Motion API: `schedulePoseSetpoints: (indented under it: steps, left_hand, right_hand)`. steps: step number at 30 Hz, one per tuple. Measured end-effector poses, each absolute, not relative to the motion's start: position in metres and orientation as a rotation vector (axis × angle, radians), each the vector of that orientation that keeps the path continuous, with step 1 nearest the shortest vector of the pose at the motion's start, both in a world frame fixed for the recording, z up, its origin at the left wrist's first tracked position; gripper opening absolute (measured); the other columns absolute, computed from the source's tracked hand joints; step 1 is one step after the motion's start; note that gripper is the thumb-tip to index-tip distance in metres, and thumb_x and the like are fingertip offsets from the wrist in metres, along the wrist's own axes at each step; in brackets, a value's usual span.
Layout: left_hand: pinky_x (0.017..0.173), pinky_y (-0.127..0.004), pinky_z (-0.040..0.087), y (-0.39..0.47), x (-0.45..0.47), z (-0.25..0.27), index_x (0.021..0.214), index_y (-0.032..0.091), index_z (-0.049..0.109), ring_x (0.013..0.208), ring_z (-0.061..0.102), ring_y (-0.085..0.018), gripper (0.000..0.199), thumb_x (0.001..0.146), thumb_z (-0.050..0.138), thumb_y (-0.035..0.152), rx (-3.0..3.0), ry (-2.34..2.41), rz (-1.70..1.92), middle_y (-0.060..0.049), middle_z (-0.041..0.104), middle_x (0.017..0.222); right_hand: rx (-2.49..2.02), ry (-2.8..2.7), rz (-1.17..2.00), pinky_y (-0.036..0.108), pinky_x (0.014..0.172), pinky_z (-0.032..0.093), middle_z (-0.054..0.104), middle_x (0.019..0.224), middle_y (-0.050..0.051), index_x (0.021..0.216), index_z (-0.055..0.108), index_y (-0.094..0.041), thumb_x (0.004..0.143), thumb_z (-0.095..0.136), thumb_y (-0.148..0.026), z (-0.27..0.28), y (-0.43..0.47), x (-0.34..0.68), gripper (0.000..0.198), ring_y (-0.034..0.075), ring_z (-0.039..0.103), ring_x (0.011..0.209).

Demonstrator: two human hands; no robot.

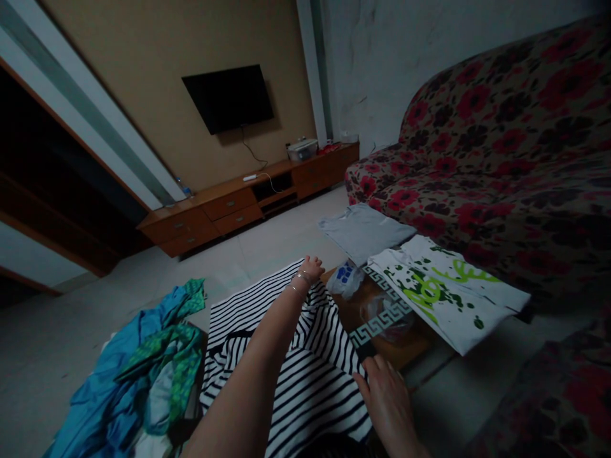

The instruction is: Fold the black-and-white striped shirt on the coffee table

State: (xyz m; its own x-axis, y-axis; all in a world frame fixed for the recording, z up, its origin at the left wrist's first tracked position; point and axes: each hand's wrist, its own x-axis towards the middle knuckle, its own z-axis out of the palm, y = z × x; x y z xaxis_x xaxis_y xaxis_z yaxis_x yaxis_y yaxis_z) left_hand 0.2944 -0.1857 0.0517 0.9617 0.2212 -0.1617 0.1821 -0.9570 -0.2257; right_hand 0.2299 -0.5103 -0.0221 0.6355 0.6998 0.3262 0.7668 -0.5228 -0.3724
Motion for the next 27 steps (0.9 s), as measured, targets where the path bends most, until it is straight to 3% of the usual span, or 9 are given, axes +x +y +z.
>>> schedulePoseSetpoints:
  steps: [6, 9, 15, 19, 27]
  left_hand:
    - [0.092, -0.038, 0.031, -0.156, 0.294, 0.053, 0.078, 0.019, 0.067, 0.107, 0.044, -0.024, 0.019, 0.079, 0.052, 0.007, -2.918, -0.232, 0.301, -0.011, 0.059, 0.105]
    - [0.091, -0.037, 0.029, -0.145, 0.283, 0.063, 0.083, 0.018, 0.066, 0.105, 0.043, -0.023, 0.022, 0.083, 0.046, 0.007, -2.94, -0.203, 0.269, -0.012, 0.058, 0.104]
    - [0.094, -0.037, 0.027, -0.129, 0.24, 0.094, 0.088, 0.02, 0.063, 0.107, 0.04, -0.024, 0.023, 0.088, 0.041, 0.013, -2.961, -0.218, 0.155, -0.01, 0.056, 0.106]
    - [0.097, -0.036, 0.025, -0.125, 0.203, 0.102, 0.092, 0.022, 0.06, 0.109, 0.039, -0.022, 0.021, 0.09, 0.04, 0.015, -2.976, -0.282, 0.107, -0.009, 0.055, 0.108]
    - [0.099, -0.036, 0.025, -0.123, 0.158, 0.077, 0.086, 0.02, 0.06, 0.108, 0.042, -0.022, 0.018, 0.088, 0.043, 0.013, -3.021, -0.596, 0.014, -0.008, 0.057, 0.103]
  right_hand:
    - [-2.191, -1.027, 0.042, 0.031, 0.06, 0.043, 0.055, 0.072, 0.002, 0.077, 0.046, -0.024, 0.082, 0.048, -0.018, -0.023, -0.509, 0.233, 0.008, 0.02, 0.058, 0.066]
    - [-2.017, -1.063, 0.096, 0.029, 0.065, 0.047, 0.057, 0.08, 0.004, 0.084, 0.048, -0.023, 0.083, 0.043, -0.016, -0.014, -0.508, 0.231, 0.009, 0.019, 0.059, 0.074]
    - [-1.838, -1.227, 0.157, 0.031, 0.08, 0.048, 0.057, 0.095, 0.005, 0.099, 0.054, -0.025, 0.07, 0.039, 0.0, 0.018, -0.51, 0.202, 0.041, 0.02, 0.057, 0.092]
    - [-1.753, -1.41, 0.171, 0.032, 0.079, 0.048, 0.058, 0.097, 0.005, 0.103, 0.055, -0.026, 0.062, 0.039, 0.004, 0.024, -0.509, 0.179, 0.053, 0.021, 0.056, 0.092]
    - [-1.711, -1.545, 0.081, 0.03, 0.068, 0.045, 0.059, 0.084, 0.002, 0.095, 0.058, -0.025, 0.072, 0.04, 0.004, 0.011, -0.501, 0.148, 0.041, 0.02, 0.054, 0.079]
